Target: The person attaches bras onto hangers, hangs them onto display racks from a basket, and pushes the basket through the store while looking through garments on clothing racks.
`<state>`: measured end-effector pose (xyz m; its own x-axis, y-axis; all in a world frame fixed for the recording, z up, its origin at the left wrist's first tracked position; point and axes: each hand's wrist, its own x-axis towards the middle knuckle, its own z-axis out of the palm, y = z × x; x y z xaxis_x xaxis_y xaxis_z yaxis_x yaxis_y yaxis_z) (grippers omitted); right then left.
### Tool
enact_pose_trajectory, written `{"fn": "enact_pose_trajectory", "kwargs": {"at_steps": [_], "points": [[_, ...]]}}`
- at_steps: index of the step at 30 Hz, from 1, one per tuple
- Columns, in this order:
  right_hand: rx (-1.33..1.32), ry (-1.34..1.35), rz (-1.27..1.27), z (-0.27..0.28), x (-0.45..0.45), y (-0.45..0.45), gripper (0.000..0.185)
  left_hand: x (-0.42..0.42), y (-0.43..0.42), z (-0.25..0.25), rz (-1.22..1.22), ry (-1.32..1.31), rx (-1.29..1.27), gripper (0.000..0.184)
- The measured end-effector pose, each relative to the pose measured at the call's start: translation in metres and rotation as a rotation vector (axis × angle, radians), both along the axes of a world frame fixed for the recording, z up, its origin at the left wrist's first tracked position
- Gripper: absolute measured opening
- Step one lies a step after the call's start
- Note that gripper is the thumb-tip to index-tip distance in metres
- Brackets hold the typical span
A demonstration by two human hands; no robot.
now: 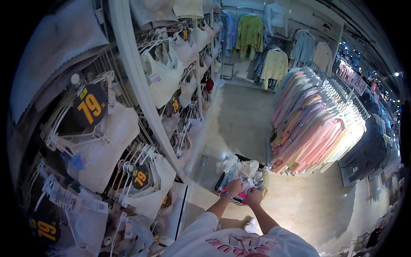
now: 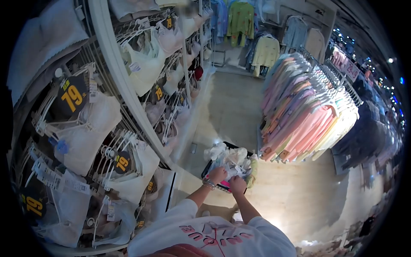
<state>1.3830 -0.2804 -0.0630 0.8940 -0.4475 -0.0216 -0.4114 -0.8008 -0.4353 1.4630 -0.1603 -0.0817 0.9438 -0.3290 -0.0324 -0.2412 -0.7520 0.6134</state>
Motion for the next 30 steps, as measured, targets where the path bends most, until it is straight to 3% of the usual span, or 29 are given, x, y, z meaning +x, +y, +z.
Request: {"fn": "enact_pose_trajectory", "kwargs": {"at_steps": [3, 6, 16, 21, 30], "points": [[0.006, 0.002, 0.033, -0.002, 0.017, -0.009, 0.035, 0.011, -0.005, 0.010, 0.021, -0.012, -0.061, 0.023], [0.005, 0.024, 0.080, -0.002, 0.028, -0.024, 0.035, 0.030, -0.024, -0.017, 0.089, -0.048, 0.033, 0.021], [0.190, 0.092, 0.354, -0.005, 0.083, -0.077, 0.038, 0.081, -0.077, 0.004, 0.225, 0.042, 0.244, 0.018], [0.219, -0.051, 0.507, -0.001, 0.097, -0.102, 0.046, 0.104, -0.088, -0.010, 0.188, 0.033, 0.321, 0.017], [0.262, -0.048, 0.459, -0.010, 0.127, -0.129, 0.047, 0.126, -0.119, -0.003, 0.206, 0.066, 0.349, 0.013]]}}
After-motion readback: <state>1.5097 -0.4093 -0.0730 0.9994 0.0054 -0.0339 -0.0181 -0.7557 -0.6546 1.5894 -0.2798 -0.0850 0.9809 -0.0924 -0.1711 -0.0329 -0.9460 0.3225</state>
